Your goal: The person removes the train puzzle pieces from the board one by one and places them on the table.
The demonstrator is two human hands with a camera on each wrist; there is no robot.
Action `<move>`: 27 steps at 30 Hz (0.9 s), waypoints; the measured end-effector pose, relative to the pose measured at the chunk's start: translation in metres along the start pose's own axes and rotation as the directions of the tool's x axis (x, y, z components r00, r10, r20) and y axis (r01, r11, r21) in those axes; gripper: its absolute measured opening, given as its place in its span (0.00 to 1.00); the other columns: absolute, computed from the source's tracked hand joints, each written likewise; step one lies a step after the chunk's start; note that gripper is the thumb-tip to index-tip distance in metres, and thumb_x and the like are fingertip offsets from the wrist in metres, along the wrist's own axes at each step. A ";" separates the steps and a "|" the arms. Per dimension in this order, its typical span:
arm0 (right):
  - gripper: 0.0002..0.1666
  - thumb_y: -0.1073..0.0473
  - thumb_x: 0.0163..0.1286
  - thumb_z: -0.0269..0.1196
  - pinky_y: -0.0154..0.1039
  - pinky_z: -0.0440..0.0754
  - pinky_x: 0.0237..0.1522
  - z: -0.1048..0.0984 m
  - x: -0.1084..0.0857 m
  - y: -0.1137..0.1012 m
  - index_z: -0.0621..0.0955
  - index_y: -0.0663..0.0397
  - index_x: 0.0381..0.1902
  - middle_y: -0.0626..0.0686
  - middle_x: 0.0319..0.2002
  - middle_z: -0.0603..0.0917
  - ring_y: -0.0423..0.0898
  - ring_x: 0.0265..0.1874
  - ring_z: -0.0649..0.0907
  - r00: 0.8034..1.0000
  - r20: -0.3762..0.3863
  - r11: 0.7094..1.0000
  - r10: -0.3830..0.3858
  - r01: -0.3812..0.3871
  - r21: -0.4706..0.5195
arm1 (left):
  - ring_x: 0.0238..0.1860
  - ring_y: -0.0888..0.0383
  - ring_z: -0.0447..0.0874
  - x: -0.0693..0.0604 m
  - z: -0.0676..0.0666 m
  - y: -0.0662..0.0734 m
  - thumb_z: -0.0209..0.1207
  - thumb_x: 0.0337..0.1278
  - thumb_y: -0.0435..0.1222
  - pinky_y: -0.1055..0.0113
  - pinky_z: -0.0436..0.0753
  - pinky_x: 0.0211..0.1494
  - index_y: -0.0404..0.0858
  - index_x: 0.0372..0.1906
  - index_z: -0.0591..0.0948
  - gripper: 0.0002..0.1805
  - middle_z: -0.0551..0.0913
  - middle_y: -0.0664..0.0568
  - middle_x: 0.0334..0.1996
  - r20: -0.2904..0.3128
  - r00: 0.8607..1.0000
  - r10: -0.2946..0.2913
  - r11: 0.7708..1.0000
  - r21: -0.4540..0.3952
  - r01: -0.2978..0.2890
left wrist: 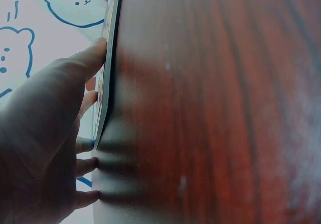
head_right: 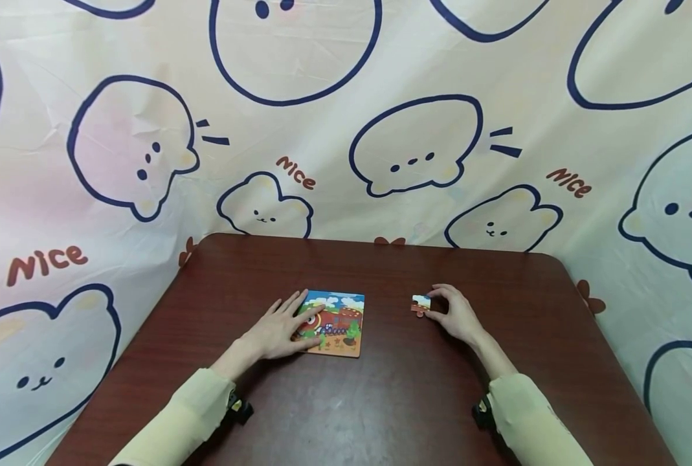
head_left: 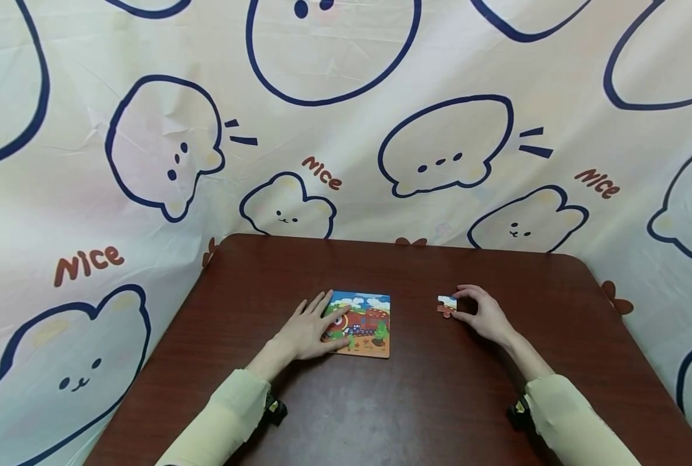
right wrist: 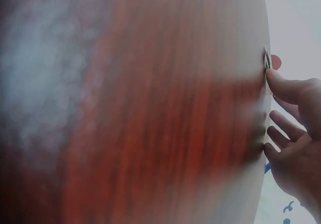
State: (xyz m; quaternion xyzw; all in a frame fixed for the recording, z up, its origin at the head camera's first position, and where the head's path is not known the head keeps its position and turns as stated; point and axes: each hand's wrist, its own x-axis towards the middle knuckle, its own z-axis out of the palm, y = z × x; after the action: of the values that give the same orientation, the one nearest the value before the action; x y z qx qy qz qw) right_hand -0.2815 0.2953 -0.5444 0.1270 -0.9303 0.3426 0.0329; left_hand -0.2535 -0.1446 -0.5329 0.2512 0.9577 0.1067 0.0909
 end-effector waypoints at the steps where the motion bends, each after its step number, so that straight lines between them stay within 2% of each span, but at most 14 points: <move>1: 0.21 0.66 0.71 0.76 0.74 0.71 0.75 0.000 0.000 0.001 0.86 0.66 0.59 0.72 0.74 0.77 0.74 0.76 0.74 1.000 0.000 1.000 -0.001 0.001 0.001 | 0.92 0.38 0.49 0.000 0.000 0.000 0.55 0.75 0.71 0.31 0.56 0.89 0.61 0.89 0.61 0.45 0.48 0.41 0.92 0.004 1.000 -0.002 1.000 0.003 0.002; 16: 0.24 0.67 0.73 0.74 0.74 0.72 0.75 -0.003 0.001 0.005 0.84 0.67 0.64 0.72 0.72 0.79 0.73 0.74 0.76 1.000 0.003 1.000 -0.011 0.011 -0.001 | 0.92 0.38 0.48 -0.001 -0.001 0.000 0.55 0.75 0.71 0.31 0.54 0.90 0.62 0.89 0.61 0.45 0.47 0.41 0.92 -0.004 1.000 0.000 1.000 -0.024 0.000; 22: 0.24 0.68 0.73 0.73 0.72 0.75 0.72 -0.003 0.002 -0.001 0.83 0.68 0.64 0.72 0.67 0.83 0.72 0.70 0.79 0.999 -0.037 1.000 -0.023 0.023 -0.004 | 0.92 0.40 0.46 -0.002 -0.001 -0.003 0.56 0.75 0.70 0.31 0.49 0.91 0.61 0.89 0.60 0.45 0.46 0.41 0.92 -0.012 1.000 -0.009 0.999 -0.048 0.008; 27: 0.26 0.68 0.74 0.72 0.68 0.79 0.69 0.002 0.005 -0.015 0.81 0.68 0.67 0.71 0.65 0.84 0.69 0.66 0.83 0.998 -0.055 1.000 -0.025 0.026 0.018 | 0.92 0.39 0.45 -0.002 -0.001 -0.005 0.56 0.75 0.69 0.31 0.49 0.91 0.58 0.90 0.61 0.46 0.47 0.40 0.92 -0.020 1.000 -0.017 0.999 -0.050 0.016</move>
State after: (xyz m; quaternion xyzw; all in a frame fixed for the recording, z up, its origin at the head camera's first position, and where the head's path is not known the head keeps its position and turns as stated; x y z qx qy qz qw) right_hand -0.2827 0.2820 -0.5359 0.1296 -0.9241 0.3542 0.0615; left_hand -0.2539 -0.1497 -0.5330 0.2400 0.9576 0.1325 0.0880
